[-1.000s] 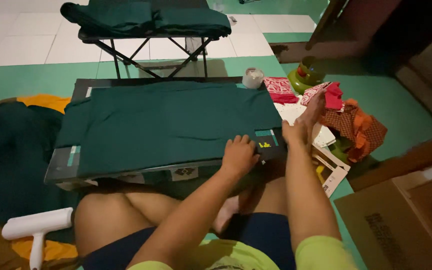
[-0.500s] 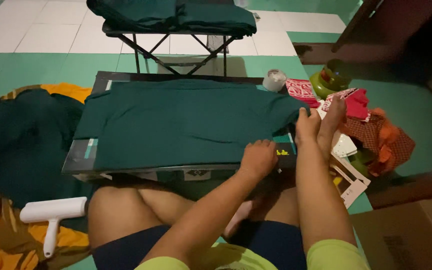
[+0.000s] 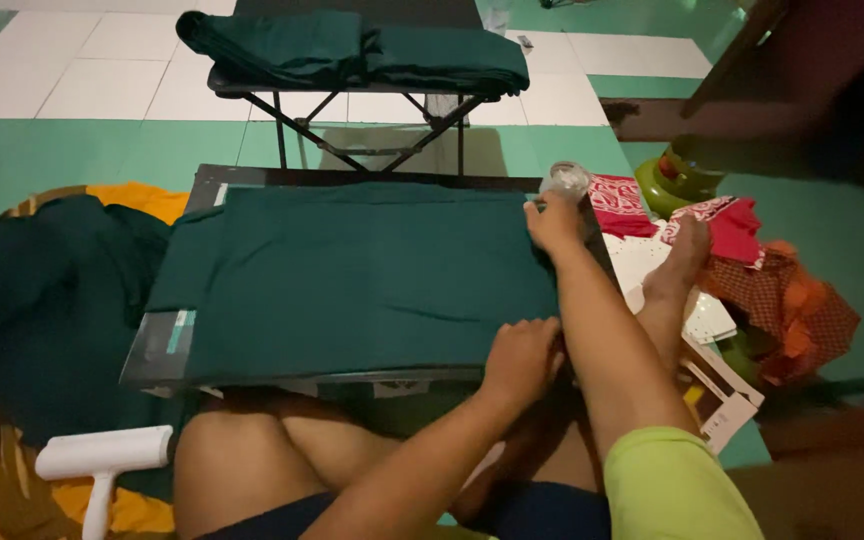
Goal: Cleaning a t-shirt with a lint roller and folding it neatly on a small table
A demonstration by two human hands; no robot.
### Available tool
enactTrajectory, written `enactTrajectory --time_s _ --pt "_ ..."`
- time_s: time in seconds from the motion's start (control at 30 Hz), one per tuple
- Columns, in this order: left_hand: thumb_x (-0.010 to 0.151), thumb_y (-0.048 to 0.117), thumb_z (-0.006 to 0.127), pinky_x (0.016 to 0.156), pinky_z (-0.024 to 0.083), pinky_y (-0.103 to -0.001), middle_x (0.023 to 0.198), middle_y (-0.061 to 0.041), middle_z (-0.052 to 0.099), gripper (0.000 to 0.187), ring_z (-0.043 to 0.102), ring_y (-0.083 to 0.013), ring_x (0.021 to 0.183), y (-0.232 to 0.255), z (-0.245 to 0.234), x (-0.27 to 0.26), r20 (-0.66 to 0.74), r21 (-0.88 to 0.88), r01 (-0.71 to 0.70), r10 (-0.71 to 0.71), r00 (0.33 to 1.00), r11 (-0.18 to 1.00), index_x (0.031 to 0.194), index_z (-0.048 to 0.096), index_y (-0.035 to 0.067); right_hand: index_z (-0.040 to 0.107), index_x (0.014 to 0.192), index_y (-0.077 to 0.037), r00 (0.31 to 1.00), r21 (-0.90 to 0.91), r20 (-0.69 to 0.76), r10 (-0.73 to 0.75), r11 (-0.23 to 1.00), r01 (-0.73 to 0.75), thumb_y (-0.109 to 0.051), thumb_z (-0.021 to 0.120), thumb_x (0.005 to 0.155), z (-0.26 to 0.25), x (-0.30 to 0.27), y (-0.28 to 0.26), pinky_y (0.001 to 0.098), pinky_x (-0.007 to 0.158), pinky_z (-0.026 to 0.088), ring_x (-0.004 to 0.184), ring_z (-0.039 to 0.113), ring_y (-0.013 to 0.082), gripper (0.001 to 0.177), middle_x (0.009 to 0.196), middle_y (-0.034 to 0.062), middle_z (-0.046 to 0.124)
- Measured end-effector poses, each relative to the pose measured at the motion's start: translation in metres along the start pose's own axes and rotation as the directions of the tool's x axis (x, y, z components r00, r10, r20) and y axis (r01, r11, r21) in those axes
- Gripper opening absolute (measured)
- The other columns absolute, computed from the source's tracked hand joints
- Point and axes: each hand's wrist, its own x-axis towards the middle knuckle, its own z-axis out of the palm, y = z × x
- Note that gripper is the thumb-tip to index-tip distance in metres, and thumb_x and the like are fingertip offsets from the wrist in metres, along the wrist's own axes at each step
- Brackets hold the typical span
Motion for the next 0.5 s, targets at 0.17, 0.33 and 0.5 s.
enactTrajectory --time_s 0.17,0.33,0.5 --pt "0.092 0.022 0.068 0.073 0.053 -0.042 0.086 -0.009 0.069 0.014 0.071 -0.0322 0.088 -0.010 0.022 0.001 -0.007 -0.021 0.040 -0.040 0.999 0.999 0.100 0.065 0.011 0.071 0.128 -0.016 0.974 -0.151 0.198 0.109 0.985 -0.080 -0.046 0.067 0.096 0.008 0.020 -0.014 0.0525 0.094 0.057 0.117 0.068 0.0363 0.044 0.117 0.0146 0.074" --pt "0.092 0.017 0.065 0.073 0.053 -0.045 0.087 -0.012 0.069 0.011 0.072 -0.0353 0.089 -0.003 0.004 0.003 -0.019 -0.140 0.090 -0.094 0.995 0.986 0.099 0.063 0.009 0.076 0.114 -0.019 0.982 -0.141 0.180 0.056 0.990 -0.030 -0.042 0.074 0.092 0.032 0.039 -0.001 0.0518 0.086 0.059 0.110 0.071 0.0363 0.032 0.104 0.0104 0.075" --pt "0.091 0.013 0.062 0.071 0.054 -0.049 0.082 -0.014 0.067 0.005 0.072 -0.0389 0.086 -0.007 0.010 0.001 -0.147 -0.314 0.107 -0.160 0.976 0.943 0.093 0.062 0.009 0.075 0.081 -0.015 0.985 -0.061 0.170 0.015 0.998 -0.005 -0.031 0.079 0.080 0.067 0.058 0.019 0.0496 0.081 0.058 0.098 0.073 0.0377 0.016 0.083 0.0115 0.075"
